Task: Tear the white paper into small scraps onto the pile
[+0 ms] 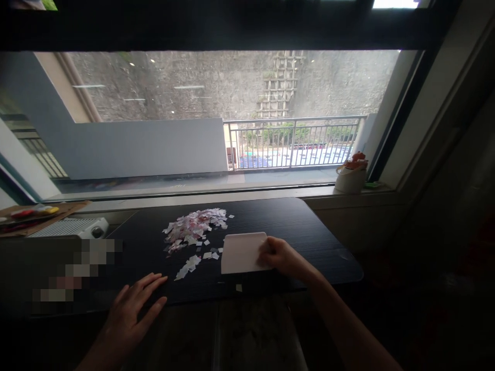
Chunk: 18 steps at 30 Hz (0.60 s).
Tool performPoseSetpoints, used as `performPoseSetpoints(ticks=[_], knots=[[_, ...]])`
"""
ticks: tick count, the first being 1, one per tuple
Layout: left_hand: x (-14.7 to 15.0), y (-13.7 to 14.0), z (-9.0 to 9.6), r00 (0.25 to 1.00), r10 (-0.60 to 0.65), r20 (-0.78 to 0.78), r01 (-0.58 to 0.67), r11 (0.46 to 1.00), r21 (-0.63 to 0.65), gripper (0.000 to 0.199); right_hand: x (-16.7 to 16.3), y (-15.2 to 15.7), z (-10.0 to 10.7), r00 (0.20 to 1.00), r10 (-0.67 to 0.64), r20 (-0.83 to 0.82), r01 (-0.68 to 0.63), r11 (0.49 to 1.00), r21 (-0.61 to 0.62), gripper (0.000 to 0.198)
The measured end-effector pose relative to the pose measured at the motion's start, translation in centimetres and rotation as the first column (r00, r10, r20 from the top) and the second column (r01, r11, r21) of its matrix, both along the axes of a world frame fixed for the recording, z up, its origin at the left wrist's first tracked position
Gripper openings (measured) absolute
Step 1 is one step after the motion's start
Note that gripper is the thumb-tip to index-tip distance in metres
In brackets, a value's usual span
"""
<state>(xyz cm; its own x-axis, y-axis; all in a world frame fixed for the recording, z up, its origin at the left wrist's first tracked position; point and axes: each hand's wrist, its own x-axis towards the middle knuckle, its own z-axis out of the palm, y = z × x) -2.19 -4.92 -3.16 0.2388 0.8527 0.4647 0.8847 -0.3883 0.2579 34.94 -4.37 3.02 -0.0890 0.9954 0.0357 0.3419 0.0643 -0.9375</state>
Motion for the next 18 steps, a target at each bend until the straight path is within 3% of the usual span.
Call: performPoseSetpoints(ticks=[8, 15, 18], knots=[[-1.0, 0.8, -0.2, 0.999, -0.031, -0.043, 0.028, 0.998, -0.06, 0.041, -0.2, -1.2, 0.8, 0.99, 0.138, 0.031, -0.135, 0.986, -0.097, 0.015], [-0.3, 0.5, -0.5, 0.999, -0.01, 0.038, 0.01, 1.0, 0.0, 0.039, 1.8, -3.7, 1.0, 0.995, 0.093, -0.035, -0.095, 0.993, -0.067, 0.018], [-0.2, 0.4, -0.7, 0.999, -0.005, 0.052, 0.005, 1.0, 0.01, 0.039, 2.7, -4.2, 1.0, 1.0, -0.018, -0.001, 0.018, 1.0, 0.005, 0.02]])
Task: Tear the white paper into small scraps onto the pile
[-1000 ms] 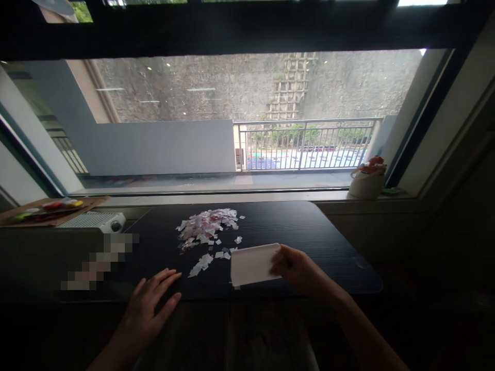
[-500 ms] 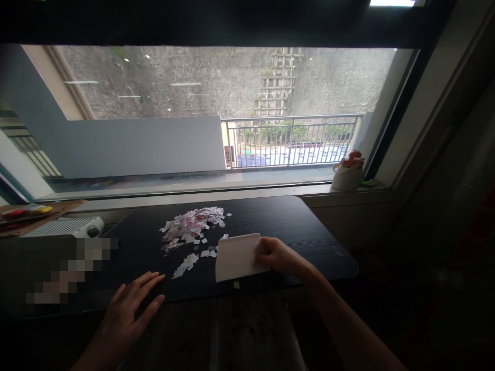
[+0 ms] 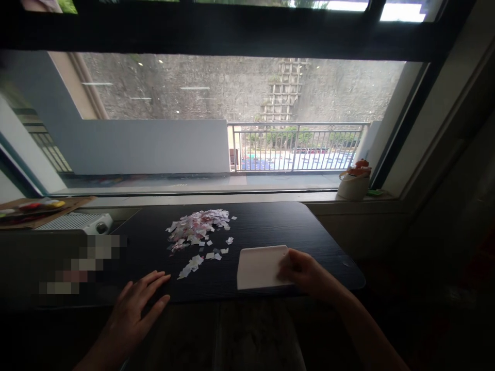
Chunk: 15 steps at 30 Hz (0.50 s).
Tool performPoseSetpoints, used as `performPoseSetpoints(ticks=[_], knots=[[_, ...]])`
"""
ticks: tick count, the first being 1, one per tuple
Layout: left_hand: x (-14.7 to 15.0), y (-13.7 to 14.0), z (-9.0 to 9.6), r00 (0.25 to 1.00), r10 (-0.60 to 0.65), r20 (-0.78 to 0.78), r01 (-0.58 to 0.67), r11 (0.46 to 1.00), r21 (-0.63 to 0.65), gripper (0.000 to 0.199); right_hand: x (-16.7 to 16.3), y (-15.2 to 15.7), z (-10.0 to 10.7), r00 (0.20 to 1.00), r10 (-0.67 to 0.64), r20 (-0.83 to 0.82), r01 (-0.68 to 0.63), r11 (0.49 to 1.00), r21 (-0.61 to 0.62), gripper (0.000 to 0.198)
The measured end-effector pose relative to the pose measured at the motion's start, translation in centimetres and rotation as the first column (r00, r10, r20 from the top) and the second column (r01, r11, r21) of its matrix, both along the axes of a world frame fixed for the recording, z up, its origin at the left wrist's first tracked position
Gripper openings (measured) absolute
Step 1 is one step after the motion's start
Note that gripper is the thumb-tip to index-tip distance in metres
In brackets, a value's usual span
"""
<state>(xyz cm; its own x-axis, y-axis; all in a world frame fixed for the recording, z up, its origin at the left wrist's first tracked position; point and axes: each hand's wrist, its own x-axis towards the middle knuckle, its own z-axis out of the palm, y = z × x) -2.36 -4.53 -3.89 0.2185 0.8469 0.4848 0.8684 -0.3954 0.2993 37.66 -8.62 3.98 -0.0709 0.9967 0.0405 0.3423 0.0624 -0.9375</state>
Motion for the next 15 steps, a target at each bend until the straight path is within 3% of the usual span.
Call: performPoseSetpoints(ticks=[3, 5, 7, 11, 15], knots=[[0.0, 0.1, 0.0, 1.0, -0.005, -0.013, 0.005, 1.0, -0.029, 0.038, -1.0, 0.6, -0.3, 0.989, -0.15, -0.009, 0.15, 0.98, 0.131, 0.023], [-0.1, 0.2, 0.1, 1.0, -0.006, -0.028, 0.005, 0.999, -0.039, 0.038, -3.1, 1.6, -0.5, 0.986, -0.162, -0.048, 0.168, 0.971, 0.171, 0.022], [-0.2, 0.2, 0.2, 0.998, -0.027, -0.052, 0.025, 0.999, -0.047, 0.038, -6.1, 2.7, -0.6, 0.995, -0.102, -0.015, 0.103, 0.976, 0.194, 0.019], [-0.2, -0.1, 0.5, 0.997, -0.042, -0.061, 0.039, 0.998, -0.046, 0.037, -11.3, 4.4, 0.0, 0.974, -0.04, 0.221, -0.022, 0.962, 0.271, 0.011], [0.3, -0.4, 1.1, 0.997, -0.044, -0.06, 0.039, 0.996, -0.075, 0.037, -10.6, 4.1, 0.3, 0.94, -0.004, 0.341, -0.091, 0.961, 0.261, 0.005]])
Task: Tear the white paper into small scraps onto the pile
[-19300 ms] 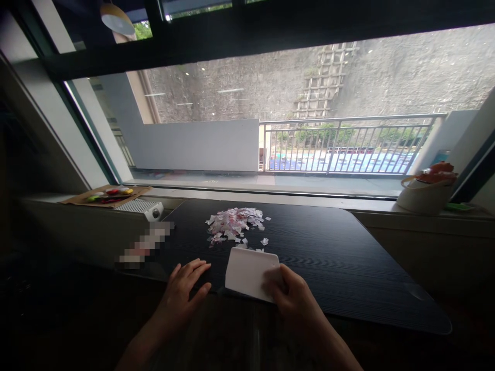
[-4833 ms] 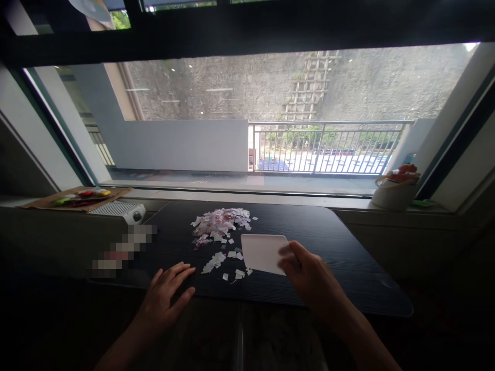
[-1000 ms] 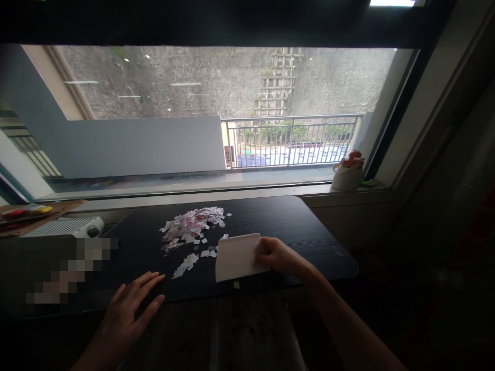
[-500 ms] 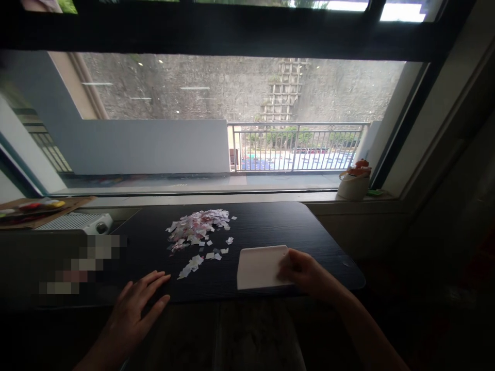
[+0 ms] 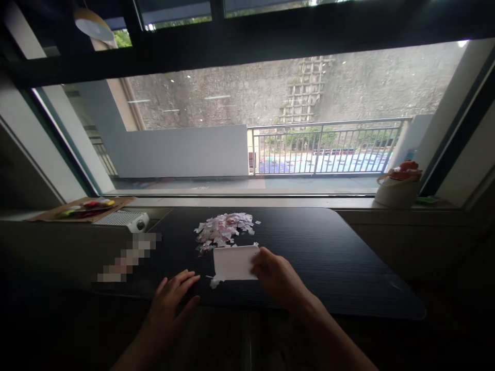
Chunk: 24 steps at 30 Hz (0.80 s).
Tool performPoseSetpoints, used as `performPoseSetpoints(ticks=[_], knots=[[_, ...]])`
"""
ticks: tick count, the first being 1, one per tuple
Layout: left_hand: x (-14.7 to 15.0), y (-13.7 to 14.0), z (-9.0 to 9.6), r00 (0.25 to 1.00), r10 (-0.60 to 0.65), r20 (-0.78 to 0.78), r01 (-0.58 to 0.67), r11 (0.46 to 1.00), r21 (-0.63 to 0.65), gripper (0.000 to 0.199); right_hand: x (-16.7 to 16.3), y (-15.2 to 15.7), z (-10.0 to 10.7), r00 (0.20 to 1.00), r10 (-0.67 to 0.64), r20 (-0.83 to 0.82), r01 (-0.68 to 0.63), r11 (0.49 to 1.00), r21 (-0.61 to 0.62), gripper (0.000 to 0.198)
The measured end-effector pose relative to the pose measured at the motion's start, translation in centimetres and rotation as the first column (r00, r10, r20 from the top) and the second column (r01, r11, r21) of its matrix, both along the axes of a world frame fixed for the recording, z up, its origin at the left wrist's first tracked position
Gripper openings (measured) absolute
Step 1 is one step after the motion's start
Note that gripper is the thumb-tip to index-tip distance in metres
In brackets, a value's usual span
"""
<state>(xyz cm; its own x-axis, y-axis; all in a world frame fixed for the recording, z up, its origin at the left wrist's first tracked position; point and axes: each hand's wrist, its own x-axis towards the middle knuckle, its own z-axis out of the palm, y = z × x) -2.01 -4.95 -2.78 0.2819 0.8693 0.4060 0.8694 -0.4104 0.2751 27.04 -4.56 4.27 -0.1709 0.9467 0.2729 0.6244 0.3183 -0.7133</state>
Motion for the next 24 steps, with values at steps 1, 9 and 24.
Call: performPoseSetpoints(ticks=[1, 9, 24], knots=[[0.2, -0.1, 0.1, 1.0, 0.009, 0.006, -0.009, 1.0, -0.002, 0.037, 1.1, -0.4, 0.0, 1.0, -0.013, 0.021, 0.013, 1.0, -0.01, 0.004], [0.6, -0.2, 0.1, 0.997, 0.046, 0.06, -0.046, 0.999, 0.008, 0.038, 6.2, -2.4, 0.1, 0.976, -0.209, 0.066, 0.21, 0.978, 0.001, 0.018], [0.4, -0.2, 0.2, 0.998, 0.034, 0.048, -0.035, 0.999, 0.022, 0.037, 4.1, -4.7, 0.2, 0.991, -0.122, 0.051, 0.125, 0.99, -0.063, 0.011]])
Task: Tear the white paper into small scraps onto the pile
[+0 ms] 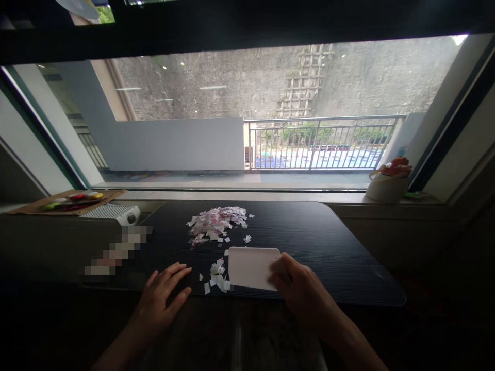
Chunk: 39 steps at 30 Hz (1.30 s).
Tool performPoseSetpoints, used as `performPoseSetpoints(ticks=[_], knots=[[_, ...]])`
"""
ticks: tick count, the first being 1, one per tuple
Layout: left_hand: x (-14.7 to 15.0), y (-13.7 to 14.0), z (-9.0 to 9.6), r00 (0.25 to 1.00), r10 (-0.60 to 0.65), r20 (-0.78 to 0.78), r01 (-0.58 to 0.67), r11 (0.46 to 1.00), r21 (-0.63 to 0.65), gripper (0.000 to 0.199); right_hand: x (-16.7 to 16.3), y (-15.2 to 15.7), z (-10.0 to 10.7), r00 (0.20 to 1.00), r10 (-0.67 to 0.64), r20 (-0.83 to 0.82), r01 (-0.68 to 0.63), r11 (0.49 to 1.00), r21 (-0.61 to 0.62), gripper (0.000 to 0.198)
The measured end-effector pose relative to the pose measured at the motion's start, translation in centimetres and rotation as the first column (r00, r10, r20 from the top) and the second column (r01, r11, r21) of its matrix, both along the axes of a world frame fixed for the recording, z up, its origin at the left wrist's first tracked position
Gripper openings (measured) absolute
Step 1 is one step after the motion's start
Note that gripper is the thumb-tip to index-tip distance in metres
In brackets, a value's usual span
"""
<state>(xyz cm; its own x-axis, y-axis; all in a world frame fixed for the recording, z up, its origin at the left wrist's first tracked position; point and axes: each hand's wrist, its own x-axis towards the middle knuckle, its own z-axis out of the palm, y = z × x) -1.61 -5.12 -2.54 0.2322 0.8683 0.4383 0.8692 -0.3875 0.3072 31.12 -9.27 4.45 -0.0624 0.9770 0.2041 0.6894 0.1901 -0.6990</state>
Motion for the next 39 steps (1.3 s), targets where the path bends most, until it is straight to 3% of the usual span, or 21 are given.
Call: performPoseSetpoints(ticks=[5, 9, 14, 18, 22, 26, 30, 35, 39], knots=[[-0.1, 0.0, 0.1, 1.0, -0.015, 0.0, 0.015, 1.0, -0.006, 0.038, 0.3, -0.8, 0.1, 0.999, -0.042, 0.019, 0.042, 0.999, 0.014, 0.014], [-0.4, -0.3, 1.5, 0.997, -0.072, 0.001, 0.072, 0.997, -0.002, 0.04, 0.7, -1.5, 0.0, 0.997, -0.083, -0.008, 0.083, 0.996, 0.034, 0.018], [1.4, -1.6, 4.0, 0.95, -0.262, -0.17, 0.267, 0.964, 0.003, 0.037, 0.7, -1.6, -0.7, 0.994, -0.107, -0.018, 0.108, 0.993, 0.044, 0.02], [3.6, -1.5, 4.0, 0.866, -0.416, -0.278, 0.406, 0.909, -0.093, 0.043, 0.8, -1.5, -1.1, 0.99, -0.136, -0.036, 0.138, 0.989, 0.051, 0.02], [4.3, 0.0, 3.6, 0.881, -0.378, -0.285, 0.352, 0.925, -0.141, 0.044, 0.8, -1.7, -1.4, 0.983, -0.175, -0.054, 0.178, 0.982, 0.062, 0.02], [4.1, 1.0, 4.0, 0.915, -0.332, -0.229, 0.306, 0.941, -0.143, 0.041, -0.2, -2.2, -2.0, 0.987, -0.134, -0.085, 0.135, 0.991, 0.01, 0.017], [3.3, 0.9, 4.1, 0.949, -0.273, -0.161, 0.258, 0.96, -0.106, 0.04, -1.0, -2.5, -2.7, 0.983, -0.08, -0.163, 0.073, 0.996, -0.046, 0.017], [2.0, 0.4, 3.5, 0.975, -0.198, -0.102, 0.188, 0.978, -0.095, 0.039, -0.6, -2.2, -2.8, 0.962, -0.155, -0.223, 0.142, 0.987, -0.076, 0.018], [1.4, 0.1, 3.0, 0.979, -0.191, -0.074, 0.184, 0.978, -0.094, 0.039, -1.1, -1.7, -2.7, 0.943, -0.144, -0.3, 0.112, 0.986, -0.12, 0.016]])
